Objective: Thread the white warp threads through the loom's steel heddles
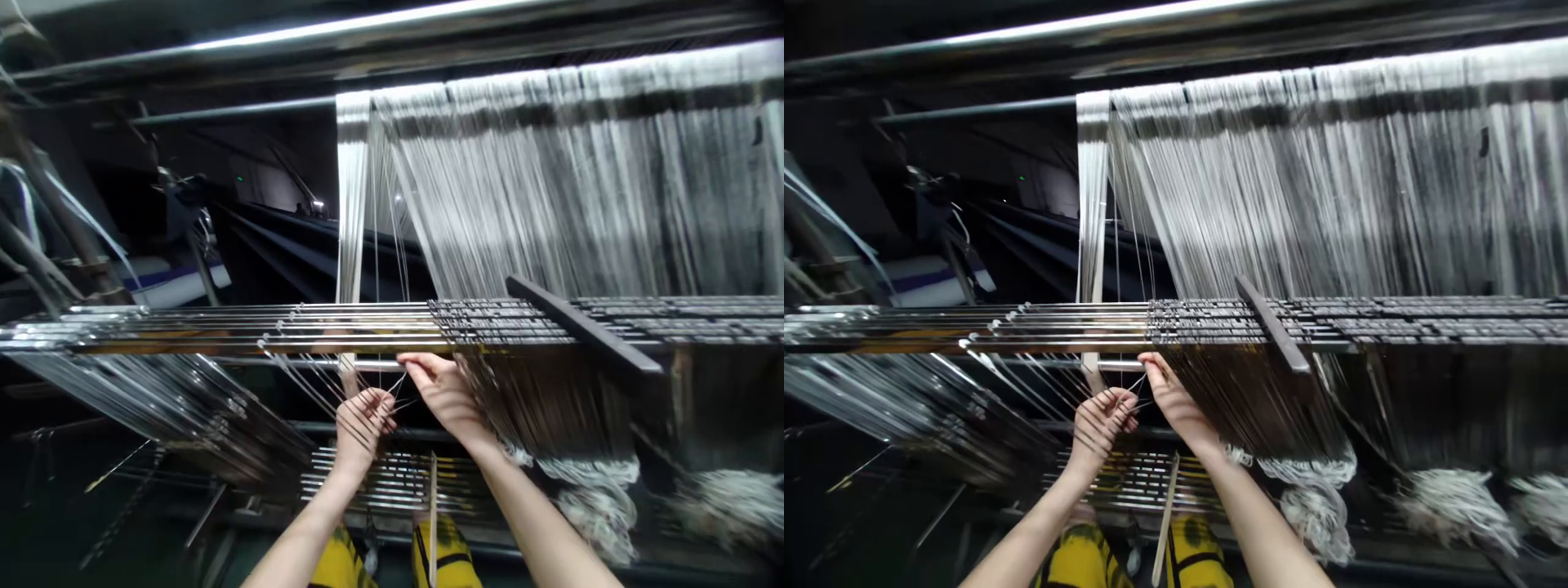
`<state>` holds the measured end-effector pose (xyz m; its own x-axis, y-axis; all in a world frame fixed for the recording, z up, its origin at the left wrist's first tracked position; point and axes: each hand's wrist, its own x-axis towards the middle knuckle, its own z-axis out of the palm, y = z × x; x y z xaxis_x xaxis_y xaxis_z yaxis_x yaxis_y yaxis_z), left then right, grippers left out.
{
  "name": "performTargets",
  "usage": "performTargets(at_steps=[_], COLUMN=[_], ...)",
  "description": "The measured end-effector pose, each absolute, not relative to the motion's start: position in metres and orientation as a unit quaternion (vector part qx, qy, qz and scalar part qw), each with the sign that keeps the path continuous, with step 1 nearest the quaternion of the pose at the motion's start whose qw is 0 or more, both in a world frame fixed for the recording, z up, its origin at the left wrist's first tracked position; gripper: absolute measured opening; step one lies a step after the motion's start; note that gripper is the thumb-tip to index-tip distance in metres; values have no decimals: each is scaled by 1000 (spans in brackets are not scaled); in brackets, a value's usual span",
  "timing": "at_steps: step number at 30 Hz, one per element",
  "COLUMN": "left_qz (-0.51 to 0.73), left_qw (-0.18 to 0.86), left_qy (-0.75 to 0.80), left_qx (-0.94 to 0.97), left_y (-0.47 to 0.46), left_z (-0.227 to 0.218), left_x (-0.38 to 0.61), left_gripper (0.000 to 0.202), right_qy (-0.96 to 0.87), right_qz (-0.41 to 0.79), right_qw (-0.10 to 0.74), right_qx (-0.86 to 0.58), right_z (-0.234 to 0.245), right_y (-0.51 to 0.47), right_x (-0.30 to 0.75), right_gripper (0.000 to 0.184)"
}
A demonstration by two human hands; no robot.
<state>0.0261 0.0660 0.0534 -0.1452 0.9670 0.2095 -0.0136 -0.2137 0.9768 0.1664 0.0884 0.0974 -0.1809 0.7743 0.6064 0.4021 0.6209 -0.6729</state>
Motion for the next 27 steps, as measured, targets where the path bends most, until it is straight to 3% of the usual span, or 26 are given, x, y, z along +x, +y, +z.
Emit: performTargets(at_steps=[4, 10, 17, 22, 27], left_qz=[570, 547, 558, 576, 571], left_qw=[429, 376, 335, 459, 381], left_qy=[516, 573, 576, 504, 522], left_qx=[474, 481, 495, 451, 506], left_y=[31, -5, -4, -10, -18], left_z=[55, 73, 59, 54, 65], left_x=[6, -7, 4, 3, 13], left_gripper=[21, 20, 18, 28, 19], right_qy=[-790, -863, -869, -880, -885], right_qz=[112, 113, 135, 149, 113], right_qw=[502, 360, 380, 374, 322], right_qx=[-332, -336, -287, -251, -316], right_z=[95, 92, 90, 91, 94], right_y=[45, 32, 39, 35, 38], right_x=[166, 154, 157, 163, 152], right_gripper=[21, 14, 16, 18, 8])
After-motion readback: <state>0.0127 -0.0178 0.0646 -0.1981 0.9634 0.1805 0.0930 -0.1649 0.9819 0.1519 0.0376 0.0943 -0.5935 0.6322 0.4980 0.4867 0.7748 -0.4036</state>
